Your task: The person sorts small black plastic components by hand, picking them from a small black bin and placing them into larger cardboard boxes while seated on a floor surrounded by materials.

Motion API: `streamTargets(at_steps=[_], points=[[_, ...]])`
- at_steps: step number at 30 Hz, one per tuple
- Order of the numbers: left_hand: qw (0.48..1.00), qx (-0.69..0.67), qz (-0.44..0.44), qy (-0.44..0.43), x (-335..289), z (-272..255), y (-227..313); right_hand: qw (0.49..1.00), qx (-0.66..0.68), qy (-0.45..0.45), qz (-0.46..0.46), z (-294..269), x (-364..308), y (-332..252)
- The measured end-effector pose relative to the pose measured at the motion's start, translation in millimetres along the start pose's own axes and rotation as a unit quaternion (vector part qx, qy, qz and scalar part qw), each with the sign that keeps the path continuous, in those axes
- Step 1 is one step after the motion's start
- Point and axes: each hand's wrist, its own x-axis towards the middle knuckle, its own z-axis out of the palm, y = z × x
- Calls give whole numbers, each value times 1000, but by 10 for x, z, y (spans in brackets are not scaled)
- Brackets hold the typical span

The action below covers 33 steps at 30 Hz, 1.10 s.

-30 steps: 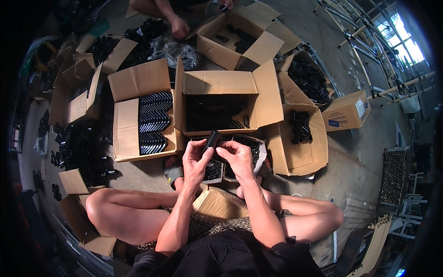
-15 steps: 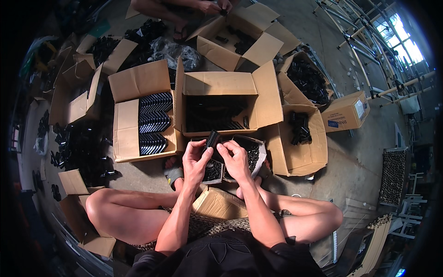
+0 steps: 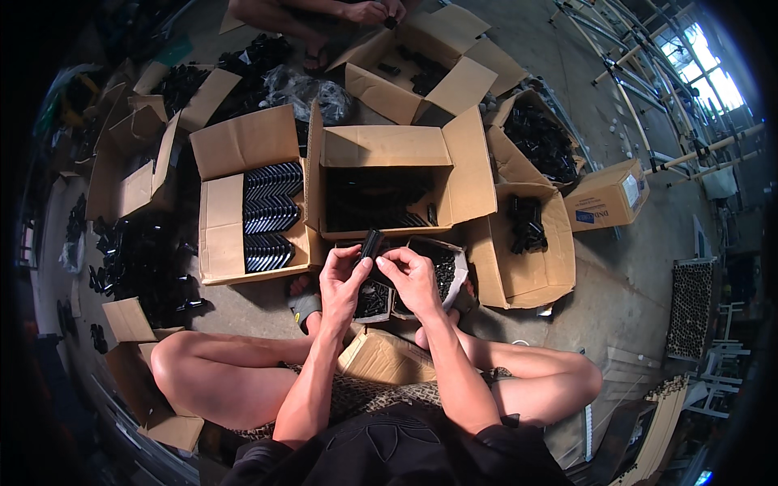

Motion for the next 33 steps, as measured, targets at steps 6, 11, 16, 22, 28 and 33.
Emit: streamTargets(at_steps=[6,11,16,22,28,33], points=[[998,21,28,-44,24,7,-31,990,109,-57,70,-184,79,205],[997,41,12,-67,17,7,2,982,143,-92,84,-268,98,225],[996,51,9,-73,14,12,32,983,114,-111,96,-291,123,235],[993,87,27,-74,18,-2,-2,990,89,-94,47,-252,109,294],[992,100,56,-57,10,9,-40,997,51,-52,32,-160,90,275],[996,58,52,-50,13,41,-23,982,178,-49,38,-143,90,385]])
